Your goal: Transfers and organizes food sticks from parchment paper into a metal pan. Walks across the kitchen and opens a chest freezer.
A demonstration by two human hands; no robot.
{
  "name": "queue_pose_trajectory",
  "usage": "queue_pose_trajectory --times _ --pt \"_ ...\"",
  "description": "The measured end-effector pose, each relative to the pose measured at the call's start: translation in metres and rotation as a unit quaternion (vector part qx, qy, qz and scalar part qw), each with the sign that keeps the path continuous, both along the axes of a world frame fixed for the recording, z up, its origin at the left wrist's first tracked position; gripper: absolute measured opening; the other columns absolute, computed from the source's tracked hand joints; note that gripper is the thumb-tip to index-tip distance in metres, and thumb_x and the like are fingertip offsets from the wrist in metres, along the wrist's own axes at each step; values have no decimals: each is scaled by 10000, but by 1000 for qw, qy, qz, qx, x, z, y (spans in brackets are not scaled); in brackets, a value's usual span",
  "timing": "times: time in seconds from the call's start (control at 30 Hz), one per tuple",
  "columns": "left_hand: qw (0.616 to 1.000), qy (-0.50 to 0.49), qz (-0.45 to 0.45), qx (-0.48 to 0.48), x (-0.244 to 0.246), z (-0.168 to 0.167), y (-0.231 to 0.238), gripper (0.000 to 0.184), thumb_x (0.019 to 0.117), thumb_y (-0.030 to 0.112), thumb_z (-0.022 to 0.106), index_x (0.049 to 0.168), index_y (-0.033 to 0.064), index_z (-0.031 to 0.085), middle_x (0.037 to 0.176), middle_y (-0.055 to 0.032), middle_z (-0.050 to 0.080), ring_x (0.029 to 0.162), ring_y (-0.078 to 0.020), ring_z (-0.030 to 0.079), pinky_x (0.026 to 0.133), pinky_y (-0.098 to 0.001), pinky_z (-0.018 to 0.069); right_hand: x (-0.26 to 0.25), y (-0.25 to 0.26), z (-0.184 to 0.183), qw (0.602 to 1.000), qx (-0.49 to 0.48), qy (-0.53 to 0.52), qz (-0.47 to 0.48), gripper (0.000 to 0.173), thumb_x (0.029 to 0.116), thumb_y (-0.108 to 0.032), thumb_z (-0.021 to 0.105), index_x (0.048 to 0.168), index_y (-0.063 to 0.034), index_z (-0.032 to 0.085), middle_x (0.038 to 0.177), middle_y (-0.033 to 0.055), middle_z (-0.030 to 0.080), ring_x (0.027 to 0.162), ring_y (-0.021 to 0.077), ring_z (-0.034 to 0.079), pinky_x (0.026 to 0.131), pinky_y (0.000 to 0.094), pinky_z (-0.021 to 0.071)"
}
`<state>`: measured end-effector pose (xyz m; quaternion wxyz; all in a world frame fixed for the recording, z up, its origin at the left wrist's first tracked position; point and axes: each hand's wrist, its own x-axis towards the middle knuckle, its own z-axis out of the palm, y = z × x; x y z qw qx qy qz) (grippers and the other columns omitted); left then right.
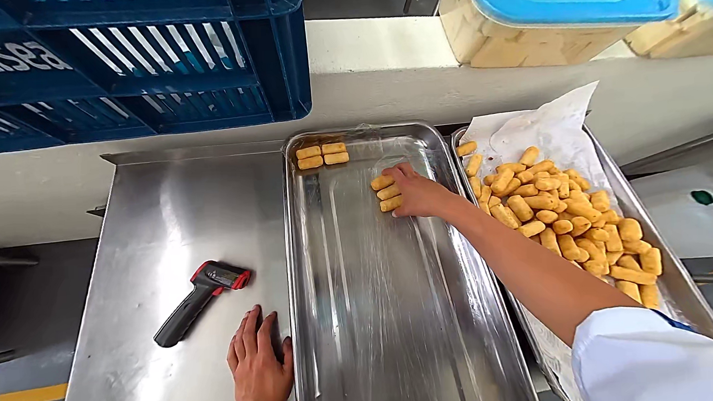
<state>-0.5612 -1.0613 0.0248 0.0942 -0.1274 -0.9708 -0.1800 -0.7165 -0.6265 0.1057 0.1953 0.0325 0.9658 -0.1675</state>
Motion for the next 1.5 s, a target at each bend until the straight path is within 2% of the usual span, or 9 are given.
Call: queue_pose_trajectory --times 0.07,0.23,0.43,0.67,1.03,1.2,1.27,1.37,1.5 --pt "1000 1 0 1 0 0 0 588 962 491 342 1240 105 688 1423 -211 593 1377 -380 511 1125 -560 337 -6 -1 2 1000 11 -27 4 1097 728 -197 929 1619 -172 290 1539 241 373 1264 459 548 955 608 525" --pt "1000 0 2 -1 -1 -1 0 588 960 484 342 1244 104 689 1423 -213 593 1370 -383 519 1124 -560 342 -36 -7 3 1000 -3 -26 -16 904 723 -147 903 1507 -175 453 1487 281 407 1099 462 632 859 618 551" --pt "1000 -1 1 -3 0 -2 0 589 960 485 345 1245 104 691 1425 -212 592 1370 -391 517 1129 -559 339 -85 -19 -5 990 -54 57 -116 912 705 -86 866 1508 -168 441 1507 316 364 1147 480 605 875 616 550" --pt "1000 1 4 -2 -1 -2 -1 598 960 498 336 1241 112 696 1421 -205 599 1368 -377 523 1130 -556 338 -69 -27 -25 966 -134 161 -152 976 775 -162 887 1579 -20 352 1512 264 435 1285 399 553 1047 528 496" --pt "1000 -22 -16 0 2 1 -2 606 972 488 353 1285 71 663 1442 -256 561 1389 -423 487 1144 -591 310 -59 -31 -44 939 -181 233 -176 736 871 -198 820 1494 9 489 1486 225 518 1224 344 623 1027 466 531" --pt "999 -25 -19 -4 1 -1 -4 581 963 469 375 1281 76 662 1446 -256 555 1401 -419 473 1156 -578 295 -16 40 28 958 -50 225 -169 311 962 -100 619 1264 -43 664 1249 189 670 1109 336 674 955 546 548" --pt "1000 -18 -14 -7 2 -2 -5 594 966 488 357 1279 88 664 1445 -244 562 1398 -408 481 1150 -575 303 3 93 45 959 24 210 -191 277 943 -33 601 1207 -27 683 1212 243 662 1136 432 641 936 649 512" --pt "1000 -16 -15 -2 3 -1 -4 594 967 486 351 1278 86 661 1445 -252 558 1395 -409 484 1147 -580 306 12 164 28 977 68 105 -172 541 832 80 683 1351 -66 630 1338 327 569 1250 555 537 944 752 454" --pt "1000 -17 -15 -2 2 -1 -4 586 967 476 357 1277 79 656 1447 -256 554 1401 -416 474 1154 -578 295 5 187 10 991 29 28 -127 727 794 76 753 1470 -66 526 1412 347 486 1265 514 529 1013 665 450"
